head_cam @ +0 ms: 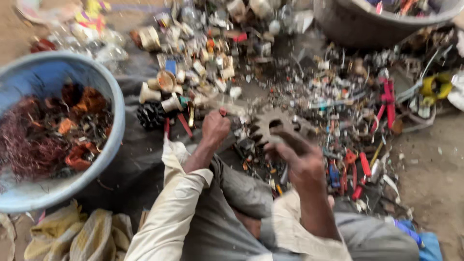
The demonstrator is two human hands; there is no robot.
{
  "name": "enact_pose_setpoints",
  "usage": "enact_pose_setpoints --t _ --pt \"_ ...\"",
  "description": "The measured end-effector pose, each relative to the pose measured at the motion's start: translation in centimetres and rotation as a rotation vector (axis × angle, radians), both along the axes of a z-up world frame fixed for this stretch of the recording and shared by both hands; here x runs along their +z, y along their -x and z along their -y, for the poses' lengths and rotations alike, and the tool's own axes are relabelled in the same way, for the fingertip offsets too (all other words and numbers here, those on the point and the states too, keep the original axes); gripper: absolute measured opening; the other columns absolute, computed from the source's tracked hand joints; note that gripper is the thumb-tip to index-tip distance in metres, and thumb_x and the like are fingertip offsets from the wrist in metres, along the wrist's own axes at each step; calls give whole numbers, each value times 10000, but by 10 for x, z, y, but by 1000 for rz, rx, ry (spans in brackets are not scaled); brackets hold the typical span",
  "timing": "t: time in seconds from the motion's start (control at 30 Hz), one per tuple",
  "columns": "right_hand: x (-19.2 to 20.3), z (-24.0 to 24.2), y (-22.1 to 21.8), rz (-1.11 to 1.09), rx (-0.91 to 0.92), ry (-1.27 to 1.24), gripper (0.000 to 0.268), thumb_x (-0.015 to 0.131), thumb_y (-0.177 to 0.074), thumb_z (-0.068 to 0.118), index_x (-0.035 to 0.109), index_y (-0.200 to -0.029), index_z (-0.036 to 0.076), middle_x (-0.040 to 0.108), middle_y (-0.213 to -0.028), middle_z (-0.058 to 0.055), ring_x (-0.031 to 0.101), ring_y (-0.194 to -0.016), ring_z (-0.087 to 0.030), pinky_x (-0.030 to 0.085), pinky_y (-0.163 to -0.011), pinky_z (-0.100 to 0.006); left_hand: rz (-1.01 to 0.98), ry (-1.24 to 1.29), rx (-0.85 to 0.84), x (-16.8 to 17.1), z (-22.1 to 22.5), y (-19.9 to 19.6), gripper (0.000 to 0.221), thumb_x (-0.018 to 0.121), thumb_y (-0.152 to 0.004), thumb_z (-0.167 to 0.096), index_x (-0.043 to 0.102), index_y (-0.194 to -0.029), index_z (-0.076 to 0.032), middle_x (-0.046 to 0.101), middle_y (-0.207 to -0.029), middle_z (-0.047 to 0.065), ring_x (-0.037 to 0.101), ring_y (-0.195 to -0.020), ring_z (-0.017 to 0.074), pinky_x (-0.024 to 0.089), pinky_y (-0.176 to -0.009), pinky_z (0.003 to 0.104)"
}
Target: The person uses a hammer and pliers to strike and remove components from a large metal gear while sitting on a ground covered in electronic waste.
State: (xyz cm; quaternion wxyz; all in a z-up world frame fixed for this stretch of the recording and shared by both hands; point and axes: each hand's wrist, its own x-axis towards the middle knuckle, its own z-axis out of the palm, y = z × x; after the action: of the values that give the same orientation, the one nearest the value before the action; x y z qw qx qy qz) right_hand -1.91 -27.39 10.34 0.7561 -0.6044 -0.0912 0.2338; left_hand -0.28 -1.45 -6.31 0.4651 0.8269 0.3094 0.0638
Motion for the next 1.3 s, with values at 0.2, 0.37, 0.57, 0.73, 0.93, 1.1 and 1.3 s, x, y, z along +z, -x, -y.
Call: enact_pose_setpoints --t 0.2,0.37,0.57,0.73,0.93,1.1,1.3 --pt "-63 19 -35 253 154 1063 319 746 -917 203 748 -1223 116 778 -1132 -89 726 -918 -164 574 -866 -359 -194 521 236 90 33 36 329 484 -846 -106 642 -1134 -111 703 -823 218 735 -768 469 580 -686 571" --pt "-161 33 5 658 95 954 341 719 -893 262 748 -1185 90 773 -1124 -139 750 -997 -283 576 -887 -388 -129 296 287 72 37 19 370 562 -804 -115 684 -1154 -118 737 -970 215 717 -941 414 529 -876 519" --pt "-192 -24 2 742 107 1276 237 667 -953 274 698 -1115 104 716 -947 -171 694 -837 -416 562 -738 -523 -108 245 288 24 22 -11 394 585 -799 -130 712 -1172 -116 733 -1072 241 677 -1067 447 506 -963 504" --pt "-187 -35 5 660 68 1266 269 703 -918 333 676 -1068 111 711 -928 -184 686 -822 -445 548 -722 -555 -217 423 358 43 11 -19 376 519 -834 -128 678 -1175 -116 732 -1044 235 738 -968 453 568 -884 527" --pt "-177 -59 4 582 174 1385 525 638 -919 339 553 -1395 136 703 -896 -224 673 -759 -484 526 -704 -604 -90 267 334 34 6 -28 335 579 -811 -145 690 -1126 -117 726 -960 231 693 -943 442 526 -865 536" --pt "-194 -47 -7 540 293 1542 372 597 -931 234 613 -1289 133 741 -905 -196 710 -836 -438 545 -798 -571 -87 376 364 49 3 -22 334 563 -802 -113 690 -1111 -114 737 -872 201 715 -746 386 569 -721 497" --pt "-192 -6 -1 672 136 1313 311 692 -901 348 719 -1117 125 733 -894 -200 703 -842 -414 556 -748 -531 -121 455 360 65 2 -20 379 530 -806 -76 678 -1154 -89 726 -799 175 686 -531 285 571 -526 433"
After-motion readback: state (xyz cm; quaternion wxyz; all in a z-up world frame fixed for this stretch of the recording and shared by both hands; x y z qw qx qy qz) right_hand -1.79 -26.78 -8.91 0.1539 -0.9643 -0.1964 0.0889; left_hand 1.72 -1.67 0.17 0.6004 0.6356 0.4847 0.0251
